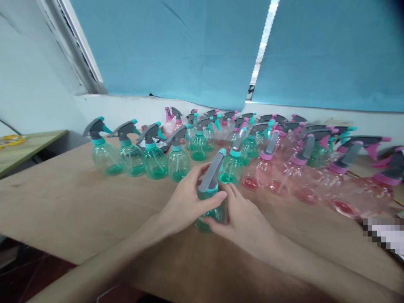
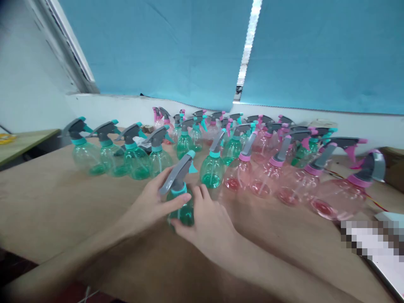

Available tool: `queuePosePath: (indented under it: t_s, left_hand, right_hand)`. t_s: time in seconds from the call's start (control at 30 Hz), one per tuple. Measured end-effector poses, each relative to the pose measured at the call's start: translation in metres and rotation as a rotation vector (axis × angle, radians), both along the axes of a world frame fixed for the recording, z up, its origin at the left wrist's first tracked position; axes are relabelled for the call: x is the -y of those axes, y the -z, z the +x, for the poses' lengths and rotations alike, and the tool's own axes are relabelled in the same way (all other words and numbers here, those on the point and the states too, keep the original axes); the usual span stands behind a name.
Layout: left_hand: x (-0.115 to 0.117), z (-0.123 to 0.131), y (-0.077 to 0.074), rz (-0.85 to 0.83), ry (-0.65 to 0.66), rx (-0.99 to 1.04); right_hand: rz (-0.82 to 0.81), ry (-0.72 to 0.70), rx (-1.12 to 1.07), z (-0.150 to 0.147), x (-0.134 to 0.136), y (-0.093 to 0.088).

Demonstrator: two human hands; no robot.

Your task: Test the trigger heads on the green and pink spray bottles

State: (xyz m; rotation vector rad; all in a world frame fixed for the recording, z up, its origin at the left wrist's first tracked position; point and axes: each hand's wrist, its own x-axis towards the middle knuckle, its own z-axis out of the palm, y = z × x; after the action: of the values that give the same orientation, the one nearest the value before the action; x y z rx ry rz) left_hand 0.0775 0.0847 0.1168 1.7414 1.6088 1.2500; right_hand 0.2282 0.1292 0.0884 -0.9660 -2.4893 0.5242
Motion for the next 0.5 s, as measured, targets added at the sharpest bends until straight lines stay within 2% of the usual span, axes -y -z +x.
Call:
queuePosePath:
  t_s: [0.13,0.2,0.33,0.5]
  left_hand:
    - [-0.007,0.027,-0.003,0.038,0.170,0.066]
    - [-0.010,0.038,-0.002,0.060,0.212,0.056]
    - [-0.019,0.055,0.000,0.074,0.162,0.061]
    - [-0.038,0.069,0.005,0.087,0.117,0.068]
  right_hand:
    - [0.084,-0.028,-0.024,0.023,0.015,0.004]
    - [0.145,-0.012,-0.012,0.034,0.016,0.005]
    - [0.107,-0.079,-0.022,0.060,0.004,0.013]
    - [0.013,-0.100,-0.026,0.106,-0.029,0.043]
